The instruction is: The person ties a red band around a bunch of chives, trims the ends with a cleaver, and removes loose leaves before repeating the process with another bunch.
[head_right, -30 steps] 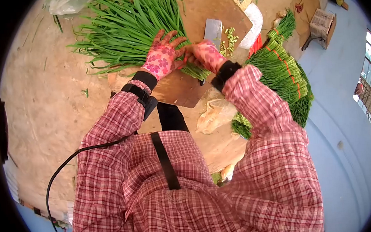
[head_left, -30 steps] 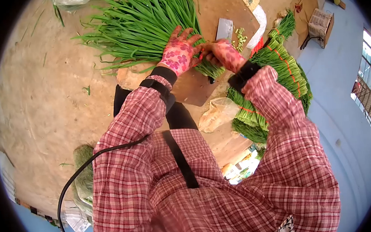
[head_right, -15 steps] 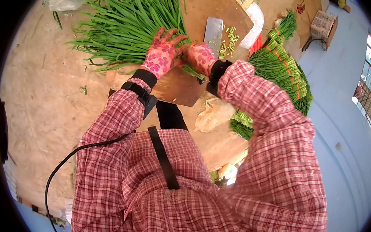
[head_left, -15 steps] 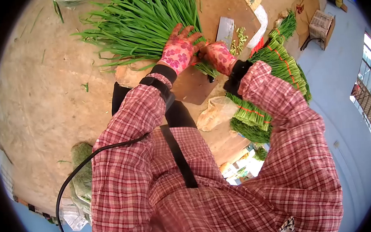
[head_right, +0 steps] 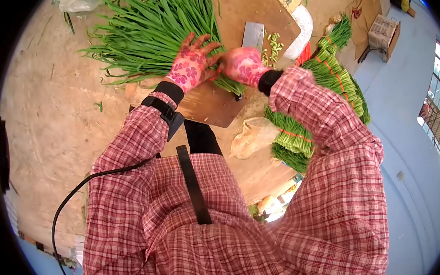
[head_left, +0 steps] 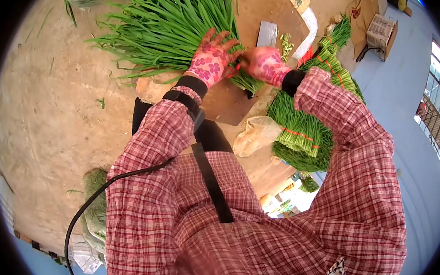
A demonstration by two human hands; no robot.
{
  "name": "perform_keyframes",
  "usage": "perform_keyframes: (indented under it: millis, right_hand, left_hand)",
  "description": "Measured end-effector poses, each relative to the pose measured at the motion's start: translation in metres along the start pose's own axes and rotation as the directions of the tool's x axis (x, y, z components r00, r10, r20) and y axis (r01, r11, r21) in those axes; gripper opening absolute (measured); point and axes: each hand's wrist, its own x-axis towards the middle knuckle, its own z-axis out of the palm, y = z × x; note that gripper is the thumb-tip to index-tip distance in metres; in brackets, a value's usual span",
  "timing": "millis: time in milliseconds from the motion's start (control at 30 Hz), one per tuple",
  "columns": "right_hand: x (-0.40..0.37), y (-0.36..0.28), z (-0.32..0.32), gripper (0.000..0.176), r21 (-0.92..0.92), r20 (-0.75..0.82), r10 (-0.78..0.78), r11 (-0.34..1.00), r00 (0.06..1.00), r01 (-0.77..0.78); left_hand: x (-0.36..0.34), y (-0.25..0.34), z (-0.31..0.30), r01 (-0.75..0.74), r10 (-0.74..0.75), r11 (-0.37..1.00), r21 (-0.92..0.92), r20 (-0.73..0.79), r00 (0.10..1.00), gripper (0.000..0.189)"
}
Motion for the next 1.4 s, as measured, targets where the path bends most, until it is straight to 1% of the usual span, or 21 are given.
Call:
perform_keyframes:
  millis: [33,133,200,233,267,333,367,500,567,633,733,867,900,1000,1033,1133,1167,1200,1300,1333,1400]
  right_hand:
    - [-0.001,0.014,0.034,0.021,0.359,-0.059,0.166,0.924,0.984,-0.134]
    - [-0.006,-0.012,0.018,0.027,0.694,0.028,0.389,0.655,0.921,-0.299]
    - [-0.003,-0.032,-0.025,0.027,0.727,0.49,0.557,0.163,0.671,-0.667]
    - [-0.009,-0.037,-0.042,0.02,0.589,0.166,0.56,0.603,0.811,-0.537]
    - [-0.012,-0.028,-0.039,0.017,0.447,-0.07,0.404,0.83,0.912,-0.334]
    - [-0.018,-0.019,-0.032,0.015,-0.026,-0.391,-0.079,0.997,0.917,0.074]
    - [-0.017,-0.01,-0.031,0.015,-0.066,-0.249,-0.136,0.99,0.959,0.123]
    - [0.002,-0.002,-0.031,0.022,-0.216,-0.091,-0.213,0.958,0.973,0.19]
    - [0.006,-0.005,-0.028,0.026,-0.154,-0.02,0.067,0.986,0.998,-0.069]
    - [0.009,-0.007,-0.02,0.03,-0.043,0.045,0.336,0.942,0.941,-0.334]
    - [-0.004,-0.02,-0.023,0.029,0.121,0.107,0.458,0.875,0.883,-0.468]
    - [-0.011,-0.043,-0.011,0.028,-0.028,0.061,0.406,0.914,0.912,-0.405]
    - [-0.011,-0.057,-0.03,0.022,0.032,0.047,0.465,0.884,0.884,-0.467]
    - [-0.02,-0.029,-0.017,0.02,0.025,-0.347,0.252,0.965,0.903,-0.26]
    - [-0.018,-0.018,-0.014,0.018,0.065,-0.352,0.071,0.997,0.933,-0.051]
    - [-0.014,-0.015,-0.009,0.021,0.082,-0.186,0.09,0.994,0.978,-0.076]
    - [-0.014,-0.018,-0.007,0.022,0.187,-0.083,0.148,0.974,0.985,-0.13]
    - [-0.017,-0.018,-0.007,0.023,0.267,-0.161,0.283,0.935,0.945,-0.235]
    - [-0.048,-0.007,-0.01,0.032,0.637,-0.251,0.66,0.664,0.708,-0.393]
    - [-0.061,-0.002,-0.009,0.028,0.67,-0.238,0.723,0.605,0.648,-0.43]
    - [-0.085,-0.014,0.013,0.026,0.731,-0.221,0.681,0.59,0.698,-0.344]
  left_hand:
    - [0.0,-0.001,0.0,0.0,0.0,1.0,-0.019,-0.015,1.0,0.051]
    - [-0.001,0.0,-0.005,0.012,-0.012,1.0,0.025,0.015,1.0,0.049]
    - [0.0,-0.001,-0.002,-0.009,0.008,0.999,0.032,0.005,1.0,0.047]
    - [0.0,-0.002,-0.002,-0.012,0.012,1.0,0.024,0.002,1.0,0.047]
    - [0.001,-0.002,-0.001,-0.014,0.014,1.0,0.016,-0.001,1.0,0.047]
    - [0.001,0.0,-0.008,0.014,-0.015,1.0,0.013,0.068,0.998,0.047]
    - [0.001,0.002,-0.01,0.026,-0.028,1.0,0.014,0.104,0.994,0.048]
    - [0.001,0.0,-0.01,0.005,-0.007,1.0,0.031,0.069,0.998,0.047]
    - [0.001,0.0,-0.002,-0.004,0.004,0.999,0.042,-0.002,1.0,0.046]
    - [0.0,0.001,0.003,0.007,-0.006,0.999,0.039,-0.023,1.0,0.045]
    - [0.002,-0.001,0.007,0.018,-0.018,1.0,-0.001,-0.053,0.998,0.043]
    - [0.001,0.003,-0.003,0.032,-0.033,0.999,-0.013,-0.046,0.998,0.042]
    - [0.002,0.003,-0.005,0.03,-0.031,0.999,-0.013,-0.044,0.999,0.042]
    - [0.002,-0.002,0.006,0.001,-0.002,1.0,-0.012,-0.076,0.997,0.043]
    - [0.001,-0.001,0.005,0.005,-0.005,1.0,-0.001,-0.056,0.998,0.044]
    - [0.003,0.002,0.001,0.019,-0.018,1.0,0.021,-0.019,1.0,0.045]
    - [0.003,0.002,0.0,0.025,-0.025,0.999,0.025,-0.023,0.999,0.045]
    - [0.004,0.001,0.0,0.023,-0.022,0.999,0.029,-0.025,0.999,0.046]
    - [0.002,0.0,-0.001,0.013,-0.013,1.0,0.001,-0.03,0.999,0.047]
    - [0.003,0.001,-0.002,0.008,-0.008,1.0,0.01,-0.029,1.0,0.048]
    - [0.004,0.001,-0.002,0.003,-0.004,0.999,0.038,0.013,1.0,0.05]
